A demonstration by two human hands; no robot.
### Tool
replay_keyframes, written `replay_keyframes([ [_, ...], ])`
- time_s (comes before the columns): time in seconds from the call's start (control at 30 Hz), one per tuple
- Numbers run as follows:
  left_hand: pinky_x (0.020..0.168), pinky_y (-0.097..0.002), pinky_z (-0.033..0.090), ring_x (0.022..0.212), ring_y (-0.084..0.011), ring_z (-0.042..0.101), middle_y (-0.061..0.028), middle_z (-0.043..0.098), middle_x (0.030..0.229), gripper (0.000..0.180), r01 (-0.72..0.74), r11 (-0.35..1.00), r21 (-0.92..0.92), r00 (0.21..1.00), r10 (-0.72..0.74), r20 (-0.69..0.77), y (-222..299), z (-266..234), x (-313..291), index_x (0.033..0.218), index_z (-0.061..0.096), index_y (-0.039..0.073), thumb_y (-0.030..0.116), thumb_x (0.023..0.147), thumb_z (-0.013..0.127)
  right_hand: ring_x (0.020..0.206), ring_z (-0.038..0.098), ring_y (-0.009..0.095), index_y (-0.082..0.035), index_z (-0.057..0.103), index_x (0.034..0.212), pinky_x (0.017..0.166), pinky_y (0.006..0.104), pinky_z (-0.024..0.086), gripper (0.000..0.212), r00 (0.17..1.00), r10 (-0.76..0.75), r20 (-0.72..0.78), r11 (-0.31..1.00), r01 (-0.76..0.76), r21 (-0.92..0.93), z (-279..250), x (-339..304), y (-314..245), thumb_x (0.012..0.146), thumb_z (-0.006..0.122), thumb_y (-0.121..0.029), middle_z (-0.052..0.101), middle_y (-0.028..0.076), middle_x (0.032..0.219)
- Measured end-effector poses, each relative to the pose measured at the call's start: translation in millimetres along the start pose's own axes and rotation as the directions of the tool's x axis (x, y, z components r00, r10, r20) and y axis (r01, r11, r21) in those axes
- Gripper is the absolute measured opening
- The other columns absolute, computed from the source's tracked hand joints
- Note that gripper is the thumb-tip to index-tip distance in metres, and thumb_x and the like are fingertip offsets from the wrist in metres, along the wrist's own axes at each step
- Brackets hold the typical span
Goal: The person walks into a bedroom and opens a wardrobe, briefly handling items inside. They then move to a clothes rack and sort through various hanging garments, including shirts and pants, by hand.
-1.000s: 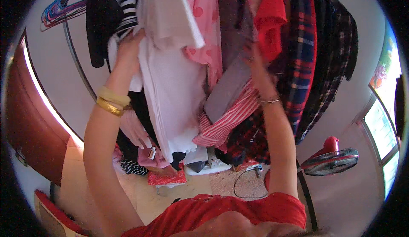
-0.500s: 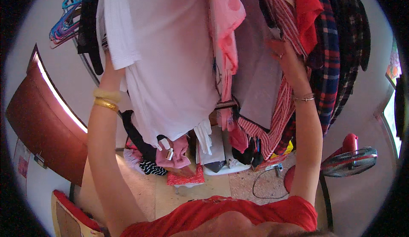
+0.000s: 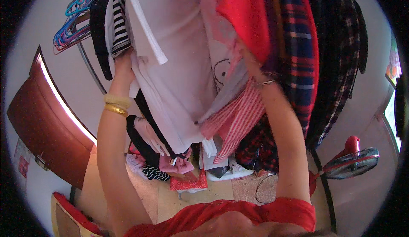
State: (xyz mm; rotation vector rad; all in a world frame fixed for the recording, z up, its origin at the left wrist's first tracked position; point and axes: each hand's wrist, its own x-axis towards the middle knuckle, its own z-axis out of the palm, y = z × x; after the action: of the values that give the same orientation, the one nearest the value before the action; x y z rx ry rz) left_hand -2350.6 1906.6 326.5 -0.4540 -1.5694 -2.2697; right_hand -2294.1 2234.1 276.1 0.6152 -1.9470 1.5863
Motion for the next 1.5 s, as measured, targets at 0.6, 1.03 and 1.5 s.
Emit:
replay_keyframes([
  [0.6, 0.076, -0.0356, 0.044, 0.094, -0.0212, 0.049, -0.0092, 0.048, 0.107, 0.033, -0.258, 0.871, 0.417, 0.965, 0.253, 0.069, -2, -20, 27, 0.110, 0.041, 0.007, 0.012, 0.079, 0.047, 0.105, 0.037, 0.017, -0.013, 0.040, 0.116, 0.087, 0.0346, 0.023, 0.060, 0.982, 0.094, -0.163, 0.898, -0.013, 0.439, -77, -30, -12, 0.079, 0.026, -0.057, 0.041, 0.003, 0.119],
  [1.03, 0.070, -0.0359, 0.046, 0.084, -0.0232, 0.053, -0.0101, 0.051, 0.097, 0.033, -0.113, 0.993, -0.046, 0.993, 0.114, 0.029, 8, -21, 10, 0.111, 0.038, 0.005, 0.017, 0.081, 0.043, 0.117, 0.026, 0.019, -0.009, 0.032, 0.122, 0.097, 0.0386, 0.011, 0.065, 0.991, 0.068, -0.114, 0.926, -0.020, 0.377, -65, -35, -19, 0.080, 0.023, -0.057, 0.032, 0.005, 0.126],
  [1.5, 0.065, -0.0344, 0.046, 0.076, -0.0195, 0.054, -0.0067, 0.055, 0.084, 0.021, -0.066, 0.996, 0.056, 0.996, 0.069, -0.055, 10, -8, 5, 0.096, 0.048, 0.006, 0.017, 0.078, 0.047, 0.114, 0.030, 0.016, -0.008, 0.036, 0.118, 0.095, 0.0358, 0.016, 0.059, 0.991, 0.079, -0.112, 0.905, -0.024, 0.425, -66, -37, -9, 0.082, 0.023, -0.053, 0.036, 0.005, 0.123],
])
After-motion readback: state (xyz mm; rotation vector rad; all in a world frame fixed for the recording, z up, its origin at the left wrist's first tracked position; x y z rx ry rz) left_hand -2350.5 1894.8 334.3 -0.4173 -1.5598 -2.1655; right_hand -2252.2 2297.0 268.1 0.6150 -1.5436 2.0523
